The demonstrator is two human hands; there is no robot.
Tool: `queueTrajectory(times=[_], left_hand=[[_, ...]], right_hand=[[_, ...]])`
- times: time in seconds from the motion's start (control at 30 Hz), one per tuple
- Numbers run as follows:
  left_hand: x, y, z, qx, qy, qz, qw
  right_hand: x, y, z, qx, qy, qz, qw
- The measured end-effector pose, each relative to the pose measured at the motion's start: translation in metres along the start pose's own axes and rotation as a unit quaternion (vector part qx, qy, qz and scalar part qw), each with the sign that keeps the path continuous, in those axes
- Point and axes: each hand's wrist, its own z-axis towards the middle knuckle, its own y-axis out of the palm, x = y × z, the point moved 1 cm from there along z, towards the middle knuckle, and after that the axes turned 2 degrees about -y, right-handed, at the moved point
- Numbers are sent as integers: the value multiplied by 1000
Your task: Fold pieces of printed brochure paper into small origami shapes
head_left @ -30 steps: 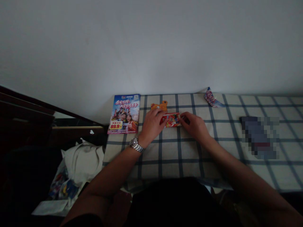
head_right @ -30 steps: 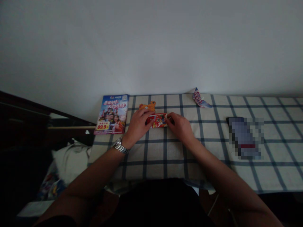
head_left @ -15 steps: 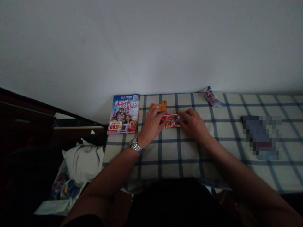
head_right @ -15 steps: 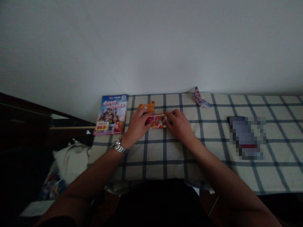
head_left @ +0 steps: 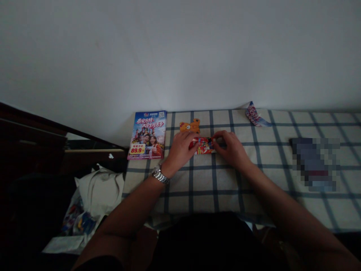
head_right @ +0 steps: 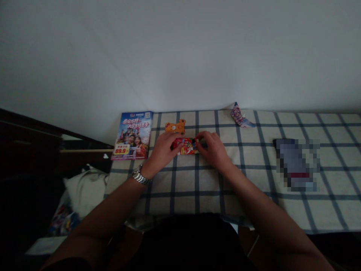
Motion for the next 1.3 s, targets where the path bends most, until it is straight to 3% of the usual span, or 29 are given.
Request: queueTrajectory(times=[0.17, 0.47, 0.73, 0.97, 1.13, 1.3], left_hand=[[2, -5, -2, -4, -12, -117, 993], [1, 3, -4, -16, -56, -259, 964], [9, 2, -4, -25, -77, -343, 936], [13, 5, -6, -51, -87, -340, 935], [13, 6, -7, -38, -95, -341, 934], [12, 11, -8, -74, -112, -359, 924]], right_hand=[[-3, -2, -3, 9, 47, 122, 991], [-3, -1, -4, 49, 101, 291, 950], [-5, -2, -2, 42, 166, 314, 934], [-3, 0, -5, 62, 156, 291, 942], [-7, -1, -6, 27, 154, 309, 938], [-15, -2, -7, -6, 127, 301, 945]])
